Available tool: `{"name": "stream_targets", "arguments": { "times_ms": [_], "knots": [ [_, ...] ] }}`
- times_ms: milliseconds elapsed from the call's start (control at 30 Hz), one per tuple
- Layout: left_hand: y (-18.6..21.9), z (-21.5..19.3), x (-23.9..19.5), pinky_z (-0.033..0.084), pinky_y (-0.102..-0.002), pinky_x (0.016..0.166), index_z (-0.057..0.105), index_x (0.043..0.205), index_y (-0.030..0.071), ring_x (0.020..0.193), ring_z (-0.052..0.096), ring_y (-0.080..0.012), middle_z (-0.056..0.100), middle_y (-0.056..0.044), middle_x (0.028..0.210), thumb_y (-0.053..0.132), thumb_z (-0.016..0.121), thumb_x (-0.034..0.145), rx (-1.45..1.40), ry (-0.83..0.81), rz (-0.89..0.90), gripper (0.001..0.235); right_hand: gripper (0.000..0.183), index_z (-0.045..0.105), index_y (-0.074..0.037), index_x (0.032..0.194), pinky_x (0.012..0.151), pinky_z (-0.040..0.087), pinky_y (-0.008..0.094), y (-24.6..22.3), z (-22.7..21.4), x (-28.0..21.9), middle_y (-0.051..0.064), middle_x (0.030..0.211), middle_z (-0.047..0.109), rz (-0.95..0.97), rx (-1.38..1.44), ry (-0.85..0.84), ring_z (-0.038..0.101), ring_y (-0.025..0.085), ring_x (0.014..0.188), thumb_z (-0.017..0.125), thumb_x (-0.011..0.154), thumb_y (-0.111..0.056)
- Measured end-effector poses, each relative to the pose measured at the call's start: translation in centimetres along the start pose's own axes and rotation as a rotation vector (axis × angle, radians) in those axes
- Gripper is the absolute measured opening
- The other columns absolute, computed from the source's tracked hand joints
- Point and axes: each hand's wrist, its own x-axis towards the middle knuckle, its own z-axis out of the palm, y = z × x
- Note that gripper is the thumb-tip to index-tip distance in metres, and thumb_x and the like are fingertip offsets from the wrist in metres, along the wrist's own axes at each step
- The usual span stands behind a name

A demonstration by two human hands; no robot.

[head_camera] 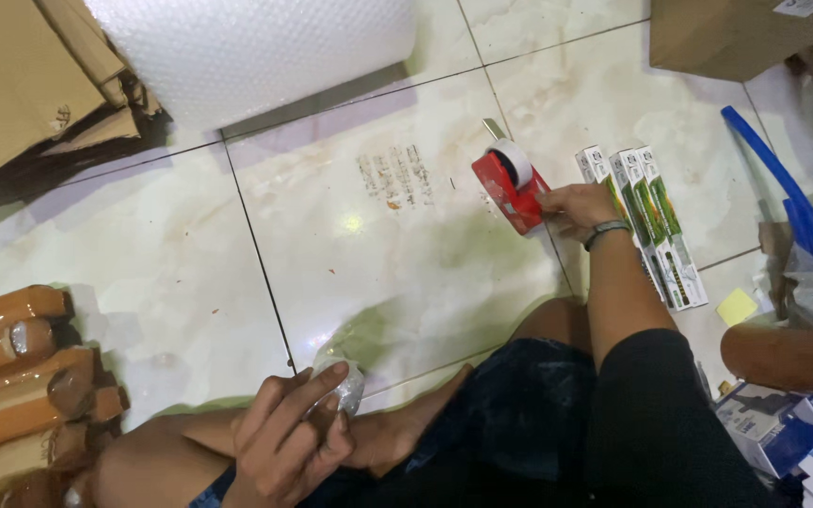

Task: The person sits on the floor and wraps small rectangular boxes in bubble wrap, then places them inside cardboard tubes. They use a tape dispenser to seal the ends of the tubes and stack the finished packages.

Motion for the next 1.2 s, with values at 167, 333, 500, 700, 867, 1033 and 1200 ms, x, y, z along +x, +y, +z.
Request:
{"name": "stream_targets", "arguments": {
  "times_ms": [167,333,500,700,867,1033,1200],
  "knots": [
    [0.0,0.3,-0.2,0.056,-0.031,0.056,0.04,0.057,-0.001,0.057,0.058,-0.029,0.065,-0.024,0.084,0.013,0.05,0.085,-0.017,0.119,0.021,0.033,0.012,0.054,0.0,0.065,0.071,0.059,0.04,9.4,-0.8,4.1,0.014,0.076,0.062,-0.115,0.553,-0.024,0.067,0.025,0.079,0.059,0.066,0.01],
    [0.8,-0.3,0.0,0.055,-0.032,0.054,0.045,0.063,-0.005,0.06,0.063,-0.0301,0.065,-0.027,0.08,0.012,0.049,0.086,-0.005,0.166,0.032,0.029,0.02,0.074,-0.01,0.077,0.07,0.053,0.038,13.9,-2.6,7.9,0.014,0.075,0.068,-0.257,-0.543,0.554,0.066,0.034,0.074,0.06,0.068,-0.021],
    [0.9,-0.5,-2.5,0.04,-0.035,0.05,0.051,0.07,-0.002,0.062,0.054,-0.0318,0.057,-0.027,0.09,0.018,0.055,0.086,-0.012,0.084,-0.081,0.026,0.008,0.068,-0.006,0.076,0.044,0.046,0.02,3.8,3.3,-10.8,0.006,0.067,0.067,-0.335,0.299,0.152,0.064,0.014,0.054,0.068,0.068,-0.007],
    [1.5,0.1,-4.7,0.045,-0.031,0.047,0.057,0.079,0.005,0.065,0.055,-0.0265,0.05,-0.016,0.089,0.014,0.066,0.079,0.041,0.08,-0.118,0.012,0.01,0.067,0.004,0.066,0.04,0.049,0.026,3.1,10.2,-30.0,0.017,0.045,0.063,-0.52,0.294,-0.5,0.058,0.018,0.036,0.07,0.069,-0.005],
    [2.0,0.4,-5.8,0.046,-0.033,0.045,0.053,0.071,0.005,0.066,0.059,-0.0306,0.053,-0.022,0.089,0.015,0.065,0.08,0.021,0.145,-0.09,0.018,0.016,0.062,0.001,0.059,0.038,0.043,0.023,3.2,12.7,-33.5,0.011,0.048,0.063,-0.541,0.301,-0.576,0.054,0.012,0.039,0.068,0.074,-0.001],
    [2.7,-1.4,-3.6,0.035,-0.032,0.039,0.034,0.066,0.006,0.059,0.051,-0.0266,0.064,-0.017,0.09,0.017,0.051,0.088,0.027,0.116,-0.009,0.03,0.021,0.061,0.001,0.054,0.035,0.042,0.024,2.5,13.0,-35.3,0.011,0.041,0.059,-0.562,0.173,-0.503,0.052,0.013,0.034,0.069,0.073,-0.001],
    [1.1,-0.9,-3.6,0.032,-0.029,0.041,0.033,0.061,0.004,0.049,0.042,-0.0222,0.062,-0.02,0.082,0.01,0.051,0.087,-0.009,0.189,0.184,0.032,0.016,0.064,0.007,0.079,0.037,0.039,0.023,3.8,13.2,-36.0,0.01,0.034,0.055,-0.48,0.223,-0.332,0.043,0.01,0.029,0.074,0.069,0.0]
  ]
}}
